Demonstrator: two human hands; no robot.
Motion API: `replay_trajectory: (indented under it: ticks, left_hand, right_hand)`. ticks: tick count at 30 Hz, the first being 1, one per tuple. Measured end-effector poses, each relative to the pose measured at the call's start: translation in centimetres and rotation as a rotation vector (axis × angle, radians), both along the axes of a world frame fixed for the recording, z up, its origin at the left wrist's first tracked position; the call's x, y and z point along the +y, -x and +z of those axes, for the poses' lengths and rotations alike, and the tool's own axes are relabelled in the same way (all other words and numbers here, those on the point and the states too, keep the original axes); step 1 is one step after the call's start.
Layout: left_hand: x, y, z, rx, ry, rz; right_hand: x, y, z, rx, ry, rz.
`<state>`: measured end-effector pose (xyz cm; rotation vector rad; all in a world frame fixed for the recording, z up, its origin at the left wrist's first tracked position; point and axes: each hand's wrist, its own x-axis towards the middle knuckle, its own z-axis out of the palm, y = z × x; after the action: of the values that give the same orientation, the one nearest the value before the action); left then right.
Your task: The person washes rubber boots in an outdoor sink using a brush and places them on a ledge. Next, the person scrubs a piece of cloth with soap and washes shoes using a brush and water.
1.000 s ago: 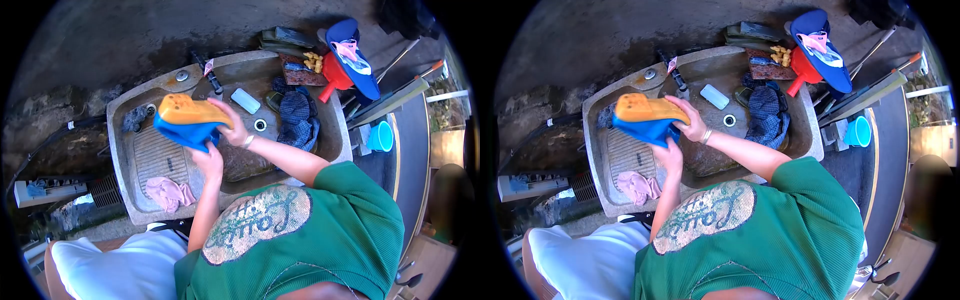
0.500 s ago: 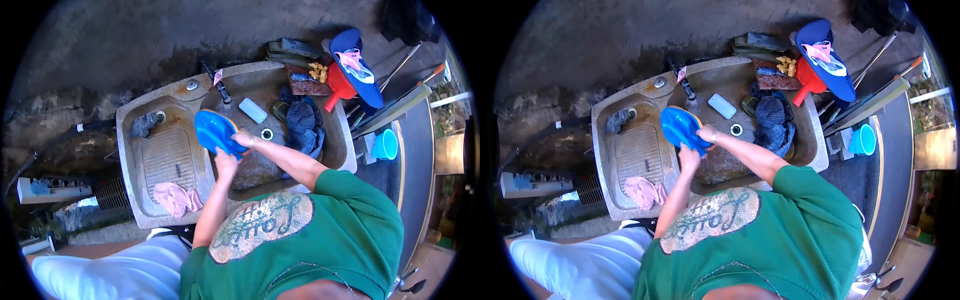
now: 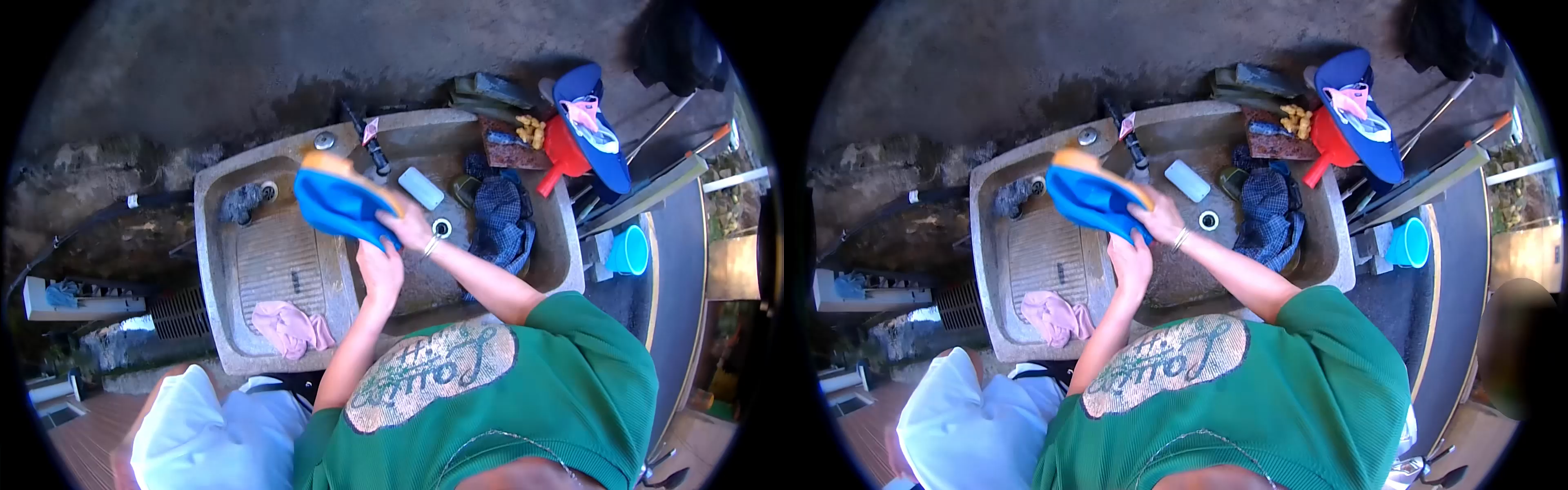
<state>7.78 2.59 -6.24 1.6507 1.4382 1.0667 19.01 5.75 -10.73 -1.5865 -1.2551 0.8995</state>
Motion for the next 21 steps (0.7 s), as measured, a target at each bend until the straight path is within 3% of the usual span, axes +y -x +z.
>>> replay_trajectory:
  ticks: [1, 2, 3, 4, 5, 6, 7, 8, 9, 11, 12, 13, 14, 15, 16, 17, 18, 19, 20, 21]
  left_hand:
    - [-0.6, 0.3, -1.2, -0.034, -0.179, -0.035]
    - [-1.0, 0.3, -1.8, -0.039, -0.265, -0.082]
    - [-1.4, 0.2, -2.5, -0.043, -0.352, -0.135]
    - [-1.2, 0.0, -3.5, 0.124, -0.350, -0.198]
    - [-1.5, -0.5, -4.5, 0.135, -0.124, -0.104]
    - [-0.4, -0.4, -7.6, 0.109, 0.251, -0.071]
    - [0.8, 0.1, -7.2, 0.088, 0.624, -0.040]
    - [0.3, 0.2, -6.7, 0.152, 0.502, -0.108]
    - [0.3, 0.0, -4.3, 0.004, 0.409, -0.054]
    - [-1.2, -0.8, -1.6, -0.062, 0.049, -0.023]
    - [-2.0, -0.7, -1.4, -0.067, -0.021, -0.056]
    - [-2.1, -0.5, -2.2, -0.109, -0.206, -0.174]
    - [-1.9, -0.3, -2.5, 0.026, -0.257, -0.205]
    - [-1.9, -0.2, -2.8, 0.161, -0.306, -0.238]
    - [-1.9, -0.5, -3.6, 0.134, -0.136, -0.141]
    - [-1.7, -1.2, -5.3, 0.104, 0.034, -0.046]
    - [-0.1, -0.3, -9.3, -0.358, 0.750, 0.014]
    - [0.7, 0.7, -4.4, 0.099, 0.626, -0.111]
    - [0.9, 1.0, -2.4, 0.002, 0.480, -0.104]
    - [0.6, 0.7, -1.4, -0.110, 0.335, -0.091]
  right_hand:
    - [-0.3, -0.1, 2.4, 0.294, -0.139, 0.014]
    - [-0.7, -0.4, -0.1, 0.395, -0.294, -0.012]
    - [-1.0, -0.3, -1.3, 0.280, -0.349, -0.008]
    - [-1.3, -0.3, -2.7, 0.164, -0.405, -0.012]
    - [-1.5, -0.3, -4.0, 0.049, -0.460, -0.023]
    - [-0.2, -1.1, -3.7, 0.070, 0.252, 0.096]
    - [1.3, -1.6, -3.3, 0.094, 0.964, 0.206]
    - [0.9, -2.3, -2.8, 0.203, 0.993, 0.229]
    - [1.0, -1.9, -2.1, 0.194, 0.978, 0.229]
    - [-1.1, -1.1, -1.0, -0.142, -0.119, 0.007]
    - [-1.2, -0.8, 1.4, 0.219, -0.209, -0.024]
    - [-2.1, -1.0, -0.4, 0.530, -0.139, -0.087]
    - [-1.6, -0.5, -2.3, 0.500, -0.295, -0.106]
    - [-1.1, -0.1, -4.7, 0.274, -0.399, -0.082]
    - [-0.7, -0.3, -6.7, 0.102, -0.326, -0.056]
    - [-0.3, -0.6, -6.7, -0.107, -0.001, 0.026]
    - [-0.1, -0.7, -3.4, -0.125, 0.403, 0.103]
    - [0.5, -0.6, -2.2, -0.130, 0.802, 0.179]
    - [0.2, -1.1, -3.8, -0.302, 0.502, 0.186]
    - [-0.3, -0.7, -0.9, -0.267, 0.302, 0.102]
